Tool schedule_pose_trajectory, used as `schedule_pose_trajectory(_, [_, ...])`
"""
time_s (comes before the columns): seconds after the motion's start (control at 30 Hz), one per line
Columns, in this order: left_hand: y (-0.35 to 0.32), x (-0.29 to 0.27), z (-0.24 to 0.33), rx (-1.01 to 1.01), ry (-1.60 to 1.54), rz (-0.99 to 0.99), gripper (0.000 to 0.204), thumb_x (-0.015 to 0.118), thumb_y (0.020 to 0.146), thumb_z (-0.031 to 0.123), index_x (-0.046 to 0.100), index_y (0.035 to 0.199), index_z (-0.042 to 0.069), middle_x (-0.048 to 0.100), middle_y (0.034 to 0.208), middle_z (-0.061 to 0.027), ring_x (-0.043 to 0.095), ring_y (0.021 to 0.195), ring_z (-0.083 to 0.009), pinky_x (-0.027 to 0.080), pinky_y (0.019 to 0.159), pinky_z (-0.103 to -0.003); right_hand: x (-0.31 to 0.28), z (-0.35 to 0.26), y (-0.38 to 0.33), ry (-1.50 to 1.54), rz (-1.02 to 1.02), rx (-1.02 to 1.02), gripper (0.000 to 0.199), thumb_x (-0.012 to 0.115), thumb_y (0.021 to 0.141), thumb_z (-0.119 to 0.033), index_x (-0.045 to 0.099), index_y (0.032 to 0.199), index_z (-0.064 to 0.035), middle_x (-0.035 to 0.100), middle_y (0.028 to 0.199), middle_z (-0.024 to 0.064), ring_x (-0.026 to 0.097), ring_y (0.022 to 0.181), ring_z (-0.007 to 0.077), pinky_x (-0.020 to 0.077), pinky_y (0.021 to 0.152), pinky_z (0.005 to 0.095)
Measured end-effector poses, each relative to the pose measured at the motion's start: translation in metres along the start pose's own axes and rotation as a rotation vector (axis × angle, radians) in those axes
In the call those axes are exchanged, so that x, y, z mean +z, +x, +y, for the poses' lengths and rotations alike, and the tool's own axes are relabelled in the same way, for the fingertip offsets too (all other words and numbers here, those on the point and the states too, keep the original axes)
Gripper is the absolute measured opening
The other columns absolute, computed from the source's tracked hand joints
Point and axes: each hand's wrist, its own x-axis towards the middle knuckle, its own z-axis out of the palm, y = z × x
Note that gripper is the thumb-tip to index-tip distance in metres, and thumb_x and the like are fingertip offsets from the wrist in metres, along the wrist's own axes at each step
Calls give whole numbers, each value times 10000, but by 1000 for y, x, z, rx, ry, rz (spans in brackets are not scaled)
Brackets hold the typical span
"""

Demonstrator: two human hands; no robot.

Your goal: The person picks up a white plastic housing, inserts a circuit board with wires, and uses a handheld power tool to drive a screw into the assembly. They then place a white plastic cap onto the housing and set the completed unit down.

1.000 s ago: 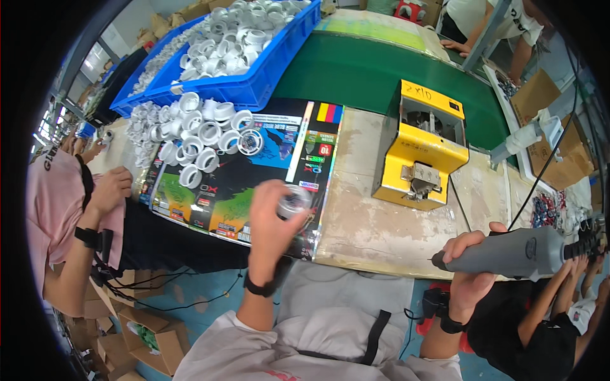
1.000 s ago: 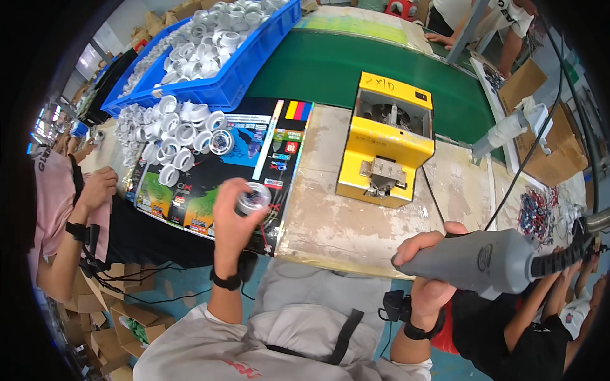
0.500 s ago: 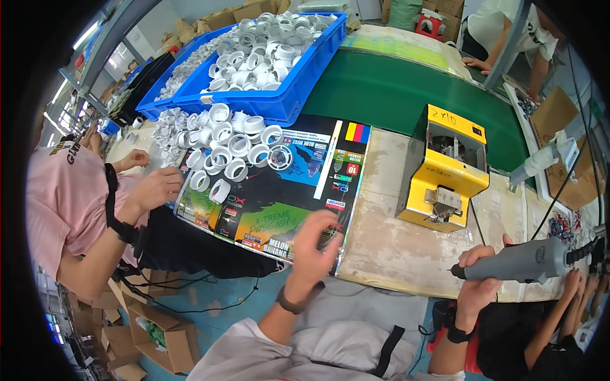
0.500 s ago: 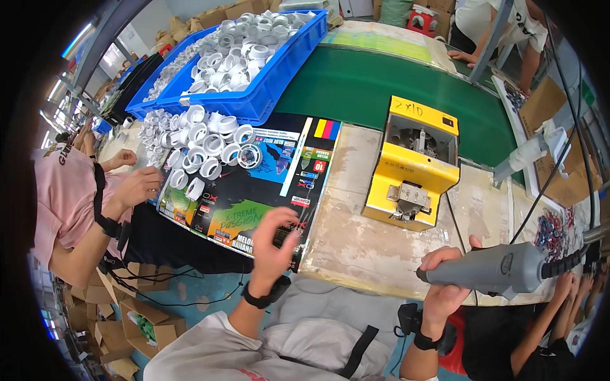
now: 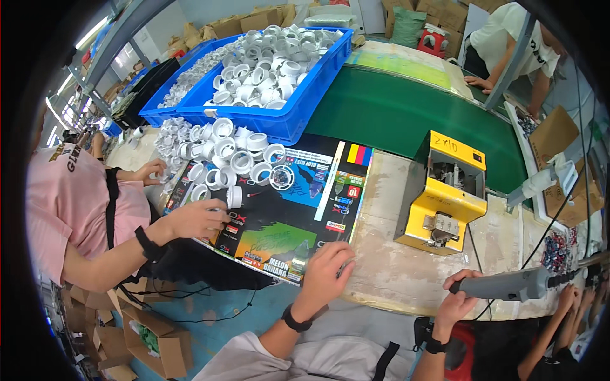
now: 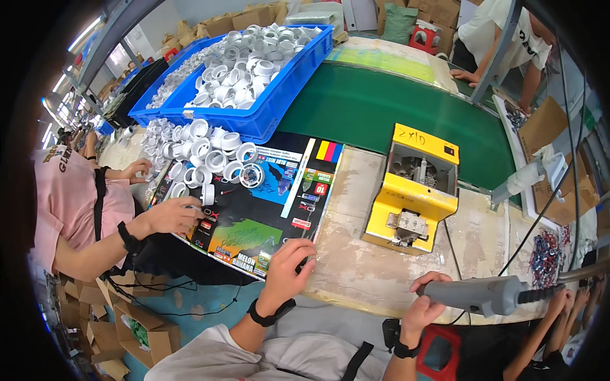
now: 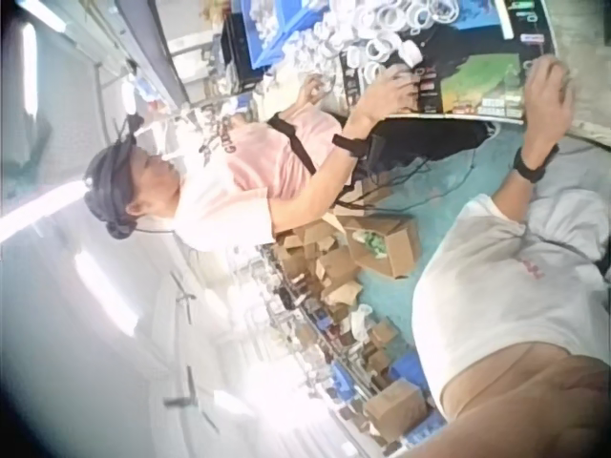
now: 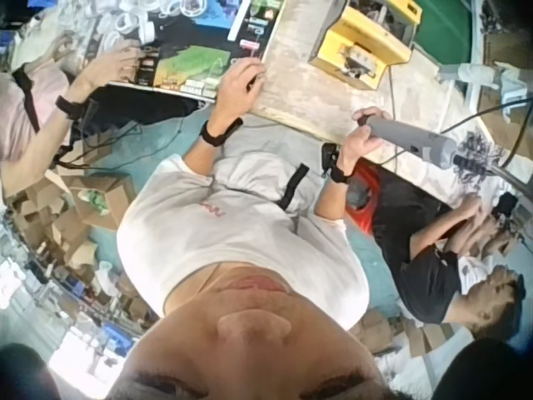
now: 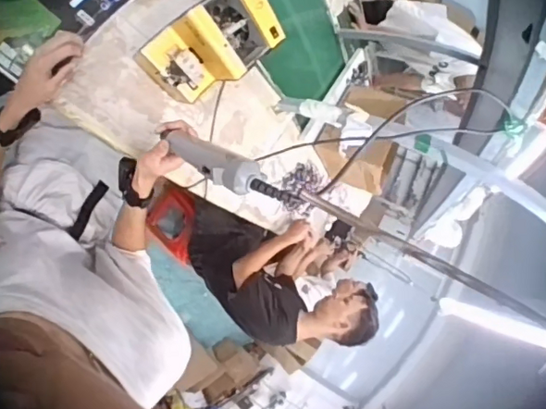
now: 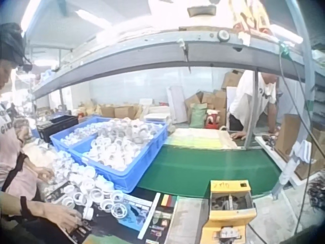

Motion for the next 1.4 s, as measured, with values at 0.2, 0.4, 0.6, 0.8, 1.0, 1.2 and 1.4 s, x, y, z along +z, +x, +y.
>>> schedule_pose_trajectory(0.2, [1,1,0,-19,35,9,165,661,705,-23,597,854,5,613,916,-102,592,839,-298,475,728,-355,-8,10,-11,18,-49,0,554,561,889,-439,377,1220,-35,485,817,91,463,612,141,380,552,266])
schedule_pose_trajectory(0.4, [4,2,-3,46,62,-22,167,677,699,13,596,843,37,594,897,-77,569,827,-282,461,709,-366,-11,-13,0,123,-75,-5,568,576,880,-439,378,1234,-42,492,809,92,463,597,146,376,529,272])
schedule_pose_trajectory(0.6, [5,4,0,39,91,-37,161,680,694,14,586,823,39,589,879,-75,560,814,-280,451,704,-365,-22,-53,3,240,-122,8,598,673,797,-291,377,1267,-67,485,829,115,484,604,181,416,507,300])
schedule_pose_trajectory(0.8, [4,1,1,15,73,-37,151,673,693,-11,598,822,14,608,880,-87,565,811,-292,461,705,-362,-12,-41,13,133,-184,-48,589,529,759,-46,366,1325,-44,552,896,150,519,770,199,447,681,320])
schedule_pose_trajectory(1.0, [0,1,0,5,99,-59,152,675,692,-7,602,823,18,608,878,-84,565,818,-287,461,711,-360,-7,-33,15,40,-149,60,612,448,708,28,374,1315,2,572,995,163,542,913,221,419,841,332])
schedule_pose_trajectory(1.2, [6,5,0,28,95,-69,167,680,680,17,588,818,29,588,889,-90,553,818,-299,449,709,-389,-10,-23,15,16,-99,141,696,572,691,50,289,1324,-8,551,1147,172,502,1129,254,319,1041,386])
schedule_pose_trajectory(1.4, [8,3,7,-32,73,-44,164,646,665,-19,595,821,-3,596,887,-125,545,818,-324,440,708,-389,-15,-14,8,-76,-150,186,835,489,665,114,179,1424,-39,484,1239,183,543,1066,257,352,1020,407])
